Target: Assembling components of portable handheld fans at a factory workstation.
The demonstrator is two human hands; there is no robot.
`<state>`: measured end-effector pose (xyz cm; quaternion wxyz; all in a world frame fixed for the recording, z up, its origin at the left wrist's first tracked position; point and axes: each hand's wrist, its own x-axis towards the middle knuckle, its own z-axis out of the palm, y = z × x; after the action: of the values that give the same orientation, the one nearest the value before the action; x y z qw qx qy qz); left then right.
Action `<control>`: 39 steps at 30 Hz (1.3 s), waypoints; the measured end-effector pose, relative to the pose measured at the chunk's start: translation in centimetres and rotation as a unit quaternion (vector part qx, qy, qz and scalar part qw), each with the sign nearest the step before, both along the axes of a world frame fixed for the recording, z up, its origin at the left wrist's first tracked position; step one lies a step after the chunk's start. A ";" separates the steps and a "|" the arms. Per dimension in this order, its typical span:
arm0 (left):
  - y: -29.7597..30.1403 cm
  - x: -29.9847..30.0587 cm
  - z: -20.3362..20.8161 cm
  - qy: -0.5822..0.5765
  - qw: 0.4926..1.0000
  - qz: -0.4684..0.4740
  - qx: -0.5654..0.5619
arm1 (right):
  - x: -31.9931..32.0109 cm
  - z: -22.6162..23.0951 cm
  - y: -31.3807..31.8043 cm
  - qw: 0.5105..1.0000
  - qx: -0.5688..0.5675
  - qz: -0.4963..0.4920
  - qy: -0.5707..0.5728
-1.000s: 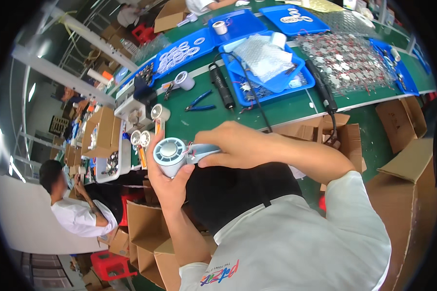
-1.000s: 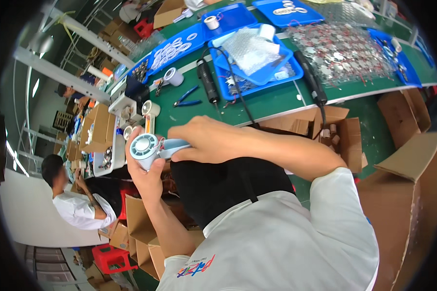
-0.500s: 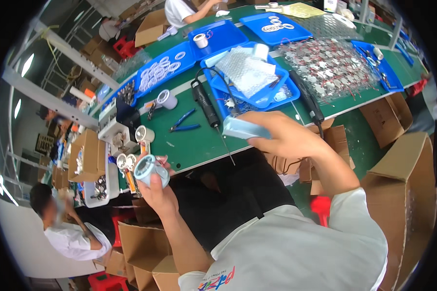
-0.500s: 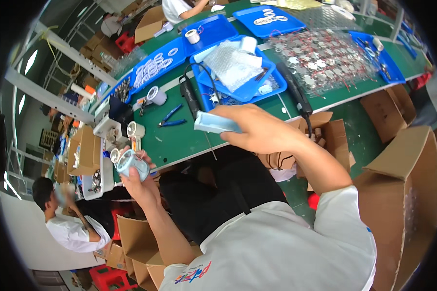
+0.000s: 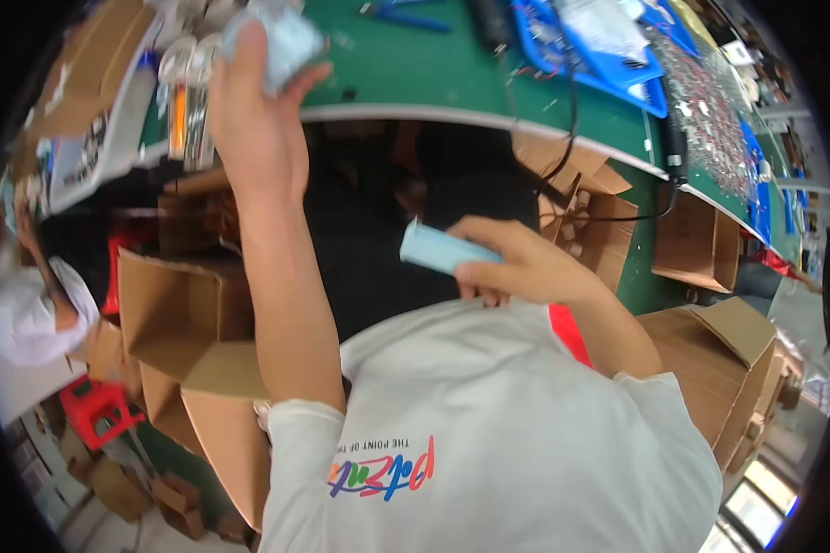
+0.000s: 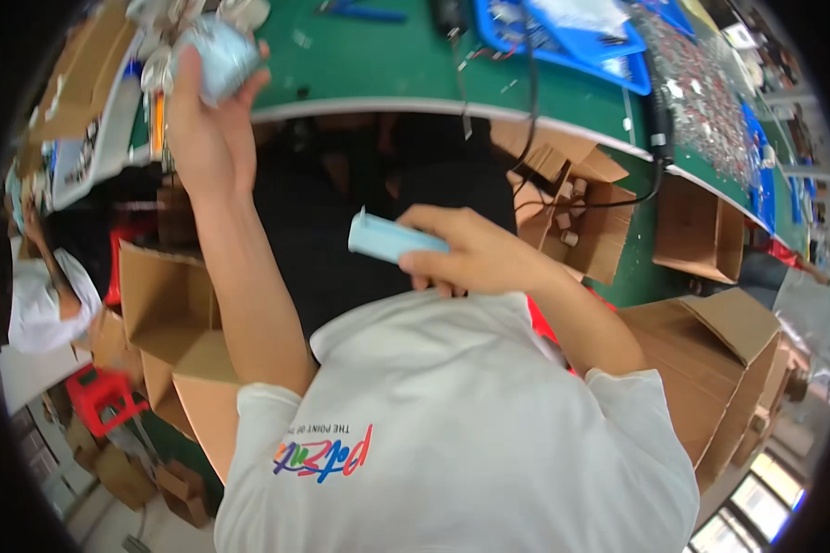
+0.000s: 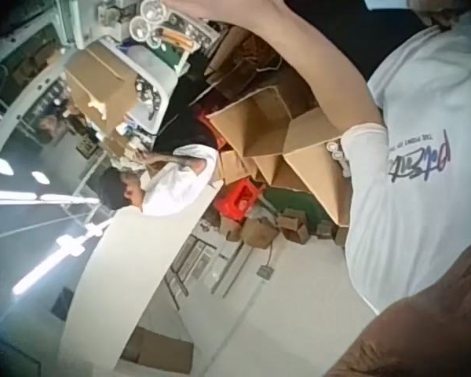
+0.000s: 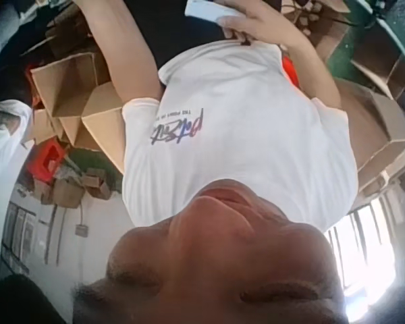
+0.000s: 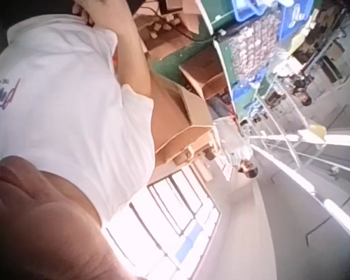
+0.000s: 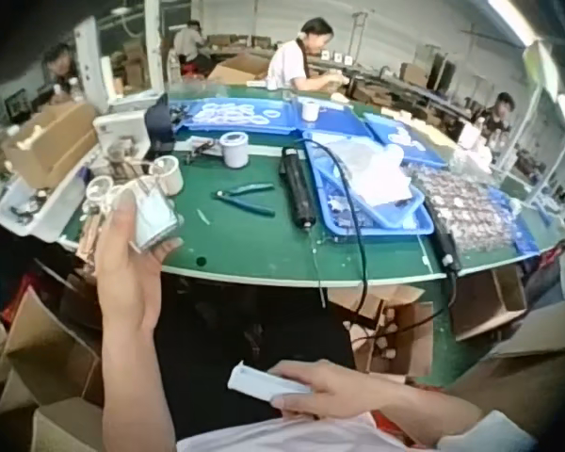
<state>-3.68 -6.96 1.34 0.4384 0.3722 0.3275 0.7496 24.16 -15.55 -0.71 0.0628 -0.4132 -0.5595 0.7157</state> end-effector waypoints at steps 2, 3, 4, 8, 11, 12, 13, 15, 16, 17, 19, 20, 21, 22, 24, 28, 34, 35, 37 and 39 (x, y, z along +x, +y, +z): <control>-2.3 -1.3 1.0 0.004 0.993 0.110 0.035 | -3.3 -2.9 -1.6 0.999 -0.006 0.017 -0.037; -3.0 -3.2 1.4 -0.050 0.988 0.144 0.022 | -4.7 -4.9 -2.4 0.999 -0.012 -0.022 -0.035; -3.6 -5.1 0.7 -0.105 0.979 0.174 0.013 | -6.1 -7.2 -3.0 0.997 -0.015 -0.063 -0.035; -6.6 -14.2 -2.5 -0.099 0.986 0.113 0.073 | -12.9 -14.6 -2.1 0.991 -0.049 -0.116 0.042; -9.1 -17.3 -3.1 -0.093 0.984 0.044 0.145 | -15.3 -15.3 -0.8 0.992 -0.063 -0.103 0.034; -9.8 -18.3 -3.0 -0.087 0.981 0.017 0.170 | -16.2 -15.1 -0.6 0.994 -0.049 -0.096 0.036; -10.3 -19.8 -2.9 -0.081 0.978 -0.010 0.194 | -17.2 -14.9 -0.4 0.995 -0.035 -0.089 0.038; -10.2 -19.6 -2.2 -0.078 0.971 -0.047 0.222 | -18.1 -14.7 0.5 0.995 -0.006 -0.090 0.039; -11.1 -17.4 -0.7 -0.069 0.984 -0.004 0.166 | -18.4 -14.5 1.0 0.995 0.008 -0.090 0.041; -12.6 -14.9 0.8 -0.062 0.991 0.046 0.108 | -18.8 -14.5 1.5 0.995 0.020 -0.084 0.041; -14.4 -11.9 3.1 -0.045 0.988 0.146 -0.007 | -19.8 -14.2 2.4 0.996 0.046 -0.070 0.043; -14.4 -12.2 2.9 -0.058 0.986 0.153 -0.003 | -20.4 -14.0 2.9 0.995 0.059 -0.062 0.046; -14.4 -12.3 2.7 -0.070 0.985 0.159 0.000 | -20.9 -13.7 3.4 0.995 0.072 -0.055 0.049; -14.6 -11.9 2.6 -0.068 0.984 0.165 0.002 | -20.7 -12.7 2.9 0.995 0.073 -0.049 0.051; -15.3 -10.7 2.6 0.001 0.977 0.192 -0.090 | -19.6 -9.1 -0.3 0.991 0.087 0.034 0.095; -15.1 -9.9 -0.1 0.092 0.992 -0.083 -0.016 | -18.1 -2.2 -2.4 0.947 0.068 -0.062 0.308; -13.4 -3.2 3.7 0.087 0.986 -0.139 -0.036 | -14.3 4.6 -1.6 0.908 0.120 -0.114 0.386; -12.9 -2.6 3.8 0.094 0.984 -0.146 -0.029 | -13.7 5.1 -1.6 0.904 0.128 -0.119 0.391; -12.1 -1.5 3.7 0.095 0.983 -0.154 0.016 | -12.3 5.7 -1.8 0.904 0.139 -0.114 0.389; -11.6 -0.4 3.9 0.093 0.981 -0.160 0.056 | -11.3 6.0 -2.0 0.905 0.145 -0.107 0.385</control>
<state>-4.11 -18.55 5.21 0.4989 0.5123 0.2601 0.6488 12.86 -17.50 5.30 0.4087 -0.1497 -0.5419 0.7189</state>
